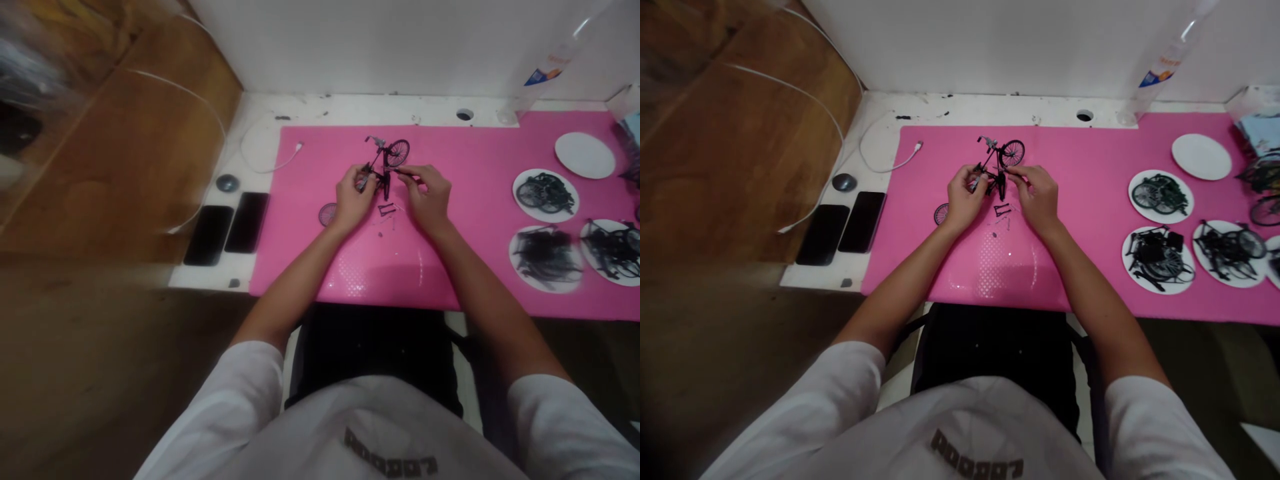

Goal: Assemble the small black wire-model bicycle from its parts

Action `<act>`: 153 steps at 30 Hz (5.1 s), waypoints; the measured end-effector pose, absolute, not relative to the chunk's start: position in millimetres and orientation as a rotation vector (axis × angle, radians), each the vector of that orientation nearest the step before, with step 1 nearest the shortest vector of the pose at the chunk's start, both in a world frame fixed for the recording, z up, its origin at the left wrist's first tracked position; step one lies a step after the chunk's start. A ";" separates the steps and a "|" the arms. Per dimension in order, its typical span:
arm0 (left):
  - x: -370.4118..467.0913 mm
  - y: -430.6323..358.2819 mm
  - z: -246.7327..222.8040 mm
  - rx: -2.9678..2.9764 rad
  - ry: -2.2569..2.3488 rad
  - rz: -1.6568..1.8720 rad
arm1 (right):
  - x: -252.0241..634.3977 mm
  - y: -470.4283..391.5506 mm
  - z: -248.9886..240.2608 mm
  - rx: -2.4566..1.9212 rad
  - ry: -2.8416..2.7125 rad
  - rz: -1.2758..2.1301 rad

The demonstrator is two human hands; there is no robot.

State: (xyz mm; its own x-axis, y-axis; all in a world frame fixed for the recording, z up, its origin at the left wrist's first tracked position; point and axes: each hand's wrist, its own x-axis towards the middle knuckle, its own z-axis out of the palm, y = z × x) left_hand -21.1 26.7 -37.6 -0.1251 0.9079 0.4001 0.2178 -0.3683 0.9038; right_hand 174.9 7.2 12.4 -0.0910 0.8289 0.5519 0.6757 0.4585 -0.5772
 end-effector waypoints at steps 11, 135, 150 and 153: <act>-18.4 24.3 -34.2 1.617 1.236 1.549 | 170.3 1.8 12.6 -1.199 -1.878 0.226; -21.6 -4.3 7.6 1.821 1.222 1.382 | 167.1 -6.2 18.6 -1.262 -1.854 0.514; -23.9 -2.6 10.7 1.739 1.211 1.416 | 166.1 -3.0 11.9 -1.209 -1.822 0.557; -20.1 -0.7 5.3 1.688 1.227 1.434 | 167.0 -3.9 14.9 -1.213 -1.813 0.560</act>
State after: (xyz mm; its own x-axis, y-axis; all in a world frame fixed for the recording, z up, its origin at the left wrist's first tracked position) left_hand -20.1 -0.7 5.3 -0.0111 0.9121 0.4098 0.2636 -0.3927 0.8811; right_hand 167.0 -3.9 14.9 -0.1567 0.8999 0.4070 0.5136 0.4262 -0.7447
